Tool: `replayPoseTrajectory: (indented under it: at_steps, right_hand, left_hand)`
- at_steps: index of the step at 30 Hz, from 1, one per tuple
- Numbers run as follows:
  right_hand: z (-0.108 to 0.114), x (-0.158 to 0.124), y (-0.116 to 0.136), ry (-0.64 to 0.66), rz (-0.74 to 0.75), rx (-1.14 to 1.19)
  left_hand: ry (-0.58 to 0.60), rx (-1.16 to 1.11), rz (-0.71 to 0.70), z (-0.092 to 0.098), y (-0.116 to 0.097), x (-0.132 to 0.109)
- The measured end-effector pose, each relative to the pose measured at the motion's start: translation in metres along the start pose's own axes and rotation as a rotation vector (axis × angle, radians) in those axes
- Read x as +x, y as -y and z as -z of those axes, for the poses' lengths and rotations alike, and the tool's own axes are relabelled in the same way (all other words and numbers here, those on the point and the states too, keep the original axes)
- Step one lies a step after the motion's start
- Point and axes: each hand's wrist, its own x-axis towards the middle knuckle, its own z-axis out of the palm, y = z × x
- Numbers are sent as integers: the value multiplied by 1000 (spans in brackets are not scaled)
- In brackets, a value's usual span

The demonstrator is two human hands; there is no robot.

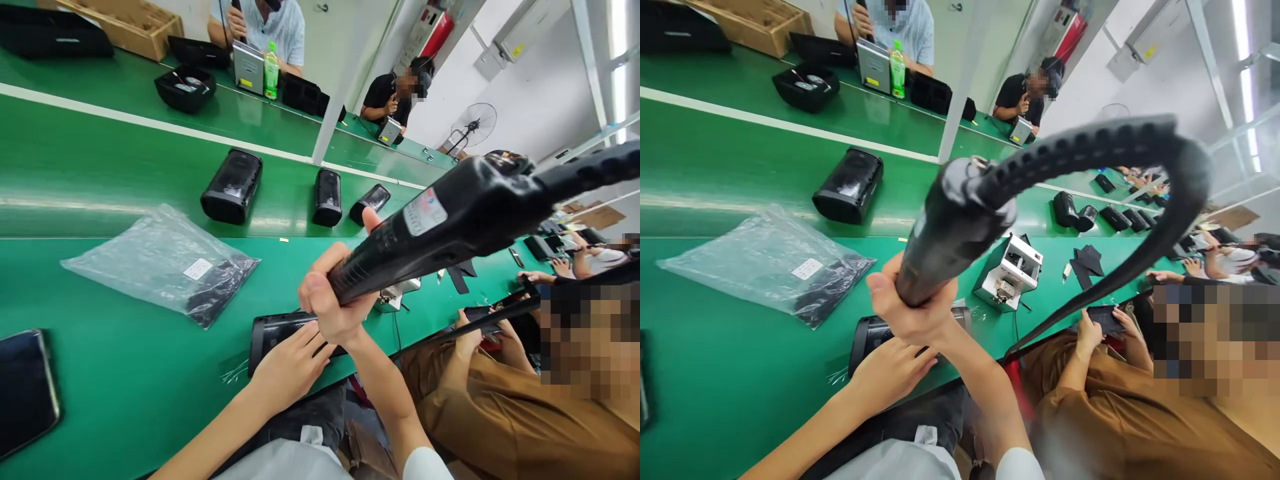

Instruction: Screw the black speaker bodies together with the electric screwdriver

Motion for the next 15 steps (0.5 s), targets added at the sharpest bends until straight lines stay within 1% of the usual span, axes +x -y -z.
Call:
replayPoseTrajectory:
  at_steps: [3, 11, 15]
  right_hand:
    - [-7, -1, -7, 17, -11, 29]
    - [-9, -3, -14, 9, -11, 59]
    - [-8, -14, -29, 33, -53, 52]
  left_hand:
    - [19, -3, 8, -3, -1, -1]
    - [75, -38, 21, -7, -2, -3]
    - [87, -68, 4, -12, -1, -6]
